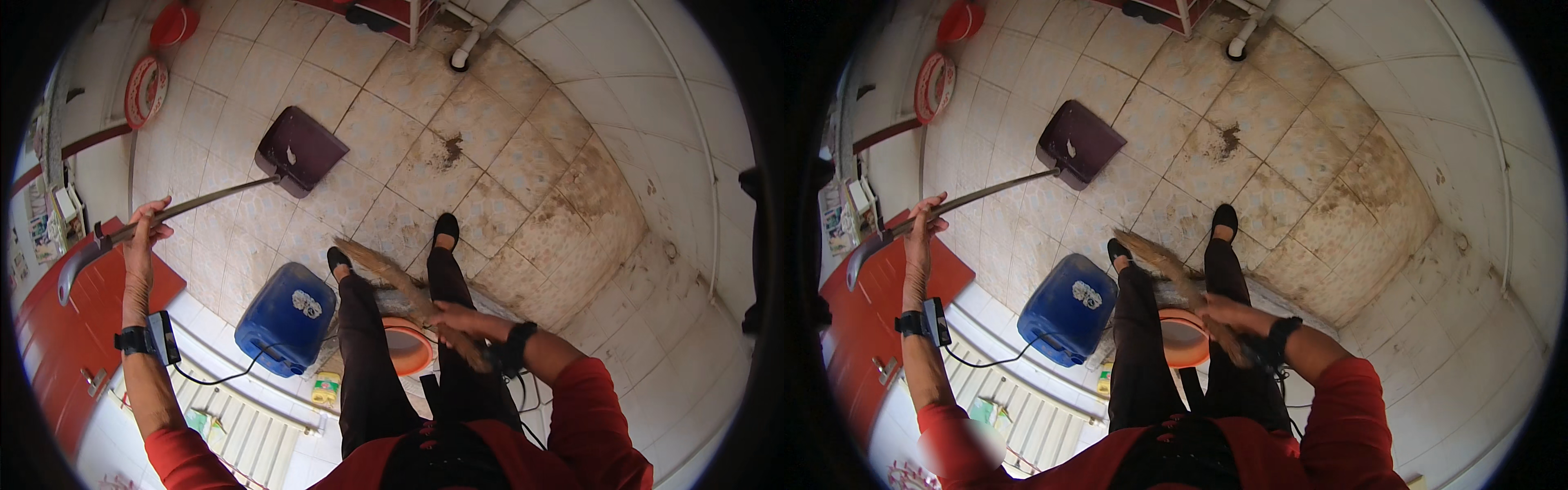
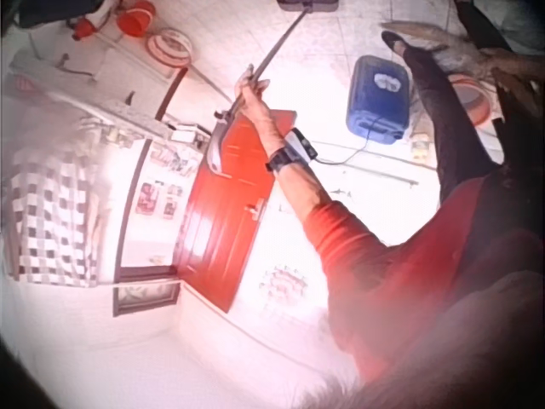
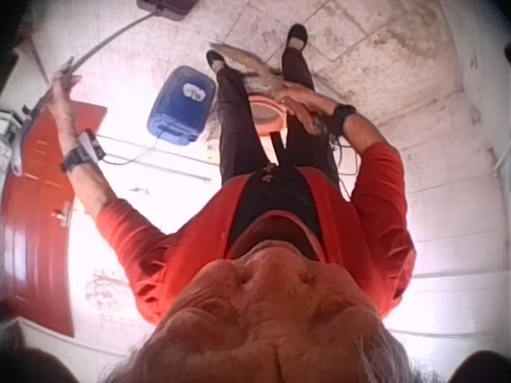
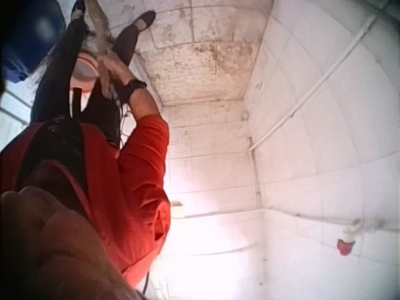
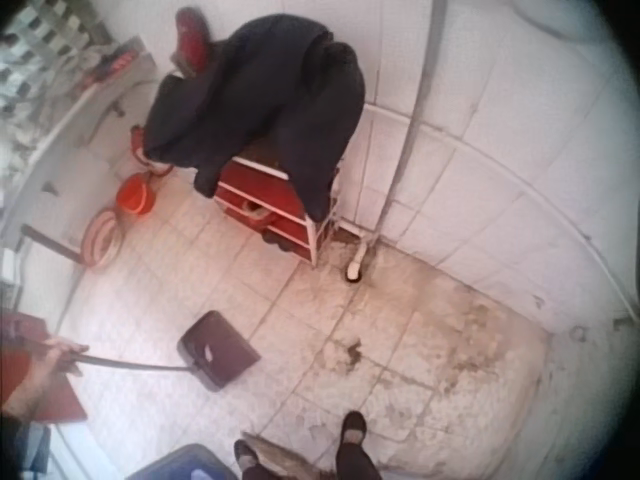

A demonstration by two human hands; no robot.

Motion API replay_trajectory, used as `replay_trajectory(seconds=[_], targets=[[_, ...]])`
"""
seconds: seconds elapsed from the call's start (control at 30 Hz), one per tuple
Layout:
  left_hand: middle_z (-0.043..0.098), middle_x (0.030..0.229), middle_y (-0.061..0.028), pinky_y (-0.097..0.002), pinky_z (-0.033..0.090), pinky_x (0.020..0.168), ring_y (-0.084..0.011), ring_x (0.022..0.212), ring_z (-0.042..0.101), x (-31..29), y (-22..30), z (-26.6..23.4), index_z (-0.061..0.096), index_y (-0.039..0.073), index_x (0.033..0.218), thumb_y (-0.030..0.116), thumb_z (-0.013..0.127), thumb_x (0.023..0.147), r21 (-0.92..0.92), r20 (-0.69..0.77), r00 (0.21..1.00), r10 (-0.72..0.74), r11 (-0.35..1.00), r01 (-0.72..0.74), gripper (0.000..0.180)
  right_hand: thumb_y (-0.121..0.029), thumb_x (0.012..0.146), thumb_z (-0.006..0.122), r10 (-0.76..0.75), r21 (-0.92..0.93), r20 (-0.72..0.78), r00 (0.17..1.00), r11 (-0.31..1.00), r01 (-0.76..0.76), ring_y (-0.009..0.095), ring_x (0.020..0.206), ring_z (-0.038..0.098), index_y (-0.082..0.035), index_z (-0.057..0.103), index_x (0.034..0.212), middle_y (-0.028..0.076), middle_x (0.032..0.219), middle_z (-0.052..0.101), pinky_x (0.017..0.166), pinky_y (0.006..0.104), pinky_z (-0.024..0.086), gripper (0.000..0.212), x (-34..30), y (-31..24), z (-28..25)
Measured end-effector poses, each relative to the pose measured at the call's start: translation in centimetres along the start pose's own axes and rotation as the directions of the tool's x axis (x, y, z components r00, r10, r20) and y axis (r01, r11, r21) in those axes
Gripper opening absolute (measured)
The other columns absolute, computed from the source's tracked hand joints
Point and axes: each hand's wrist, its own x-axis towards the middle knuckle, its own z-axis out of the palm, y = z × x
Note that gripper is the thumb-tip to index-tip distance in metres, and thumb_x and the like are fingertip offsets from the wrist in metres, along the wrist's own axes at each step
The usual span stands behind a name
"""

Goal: The person sweeps a tiled bathroom floor using a broom and dustpan, gathering dirt and debris into a pile and then into the dustpan. The person moves around the room to sweep different areas and repeatedly sweeps debris into the dustpan.

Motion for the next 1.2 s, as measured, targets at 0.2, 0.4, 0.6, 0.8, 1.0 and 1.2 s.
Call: replay_trajectory(seconds=[0.2,0.4,0.6,0.8,1.0,1.2], targets=[[0.065,0.11,-0.0062,-0.0241,0.051,0.072,-0.0061,0.068,0.059,-0.6,0.0,0.3,0.064,0.012,0.101,0.039,0.045,0.093,-0.057,-0.031,0.998,-0.051,0.997,0.049,0.034,-0.019,0.086,0.058,-0.199,-0.037,-0.11,0.974,0.98,0.196,0.018,0.054,0.057,-0.007,0.038,0.13,0.013,0.075,0.059,0.043,0.0326,0.049,0.05,-3.2,-6.2,-8.1],[0.065,0.109,-0.0064,-0.0231,0.051,0.07,-0.0065,0.067,0.059,-1.0,0.2,1.0,0.065,0.012,0.101,0.036,0.046,0.094,-0.092,-0.064,0.995,-0.077,0.993,0.071,0.031,-0.019,0.087,0.057,-0.294,0.098,-0.214,0.932,0.942,0.32,0.018,0.052,0.055,-0.011,0.026,0.141,0.013,0.073,0.057,0.043,0.0335,0.047,0.063,-10.7,-8.9,-12.3],[0.065,0.109,-0.007,-0.0221,0.05,0.067,-0.007,0.065,0.058,-1.6,0.1,1.8,0.064,0.01,0.098,0.034,0.047,0.093,-0.122,-0.081,0.993,-0.086,0.99,0.076,0.029,-0.019,0.089,0.055,-0.238,0.185,-0.207,0.949,0.943,0.277,0.016,0.051,0.054,-0.021,0.013,0.146,0.012,0.075,0.057,0.043,0.033,0.047,0.071,-11.8,-4.9,-8.0],[0.065,0.109,-0.008,-0.0229,0.049,0.067,-0.0082,0.064,0.057,-1.9,1.1,2.7,0.063,0.009,0.097,0.031,0.048,0.091,-0.104,-0.057,0.997,-0.046,0.994,0.039,0.028,-0.009,0.084,0.063,-0.213,0.261,-0.132,0.968,0.935,0.242,0.019,0.059,0.057,-0.014,0.01,0.145,0.013,0.09,0.057,0.051,0.0364,0.051,0.081,-8.6,-3.4,0.2],[0.065,0.109,-0.0102,-0.0232,0.048,0.067,-0.0093,0.065,0.056,-2.0,1.8,3.1,0.063,0.006,0.096,0.027,0.047,0.092,-0.076,-0.017,1.0,0.013,0.997,-0.015,0.027,-0.01,0.084,0.06,-0.236,0.348,-0.199,0.951,0.89,0.293,0.018,0.056,0.055,-0.009,0.015,0.144,0.013,0.083,0.058,0.048,0.0346,0.048,0.074,-9.3,-4.8,-1.8],[0.066,0.102,-0.0097,-0.0232,0.048,0.066,-0.0116,0.065,0.057,-1.7,1.7,3.5,0.062,0.002,0.094,0.022,0.048,0.091,-0.068,0.141,0.979,0.144,0.988,-0.136,0.024,-0.015,0.087,0.058,-0.372,0.427,-0.248,0.895,0.787,0.445,0.013,0.052,0.051,-0.009,0.027,0.138,0.01,0.083,0.057,0.044,0.0268,0.046,0.06,-14.7,-6.2,-5.2]])
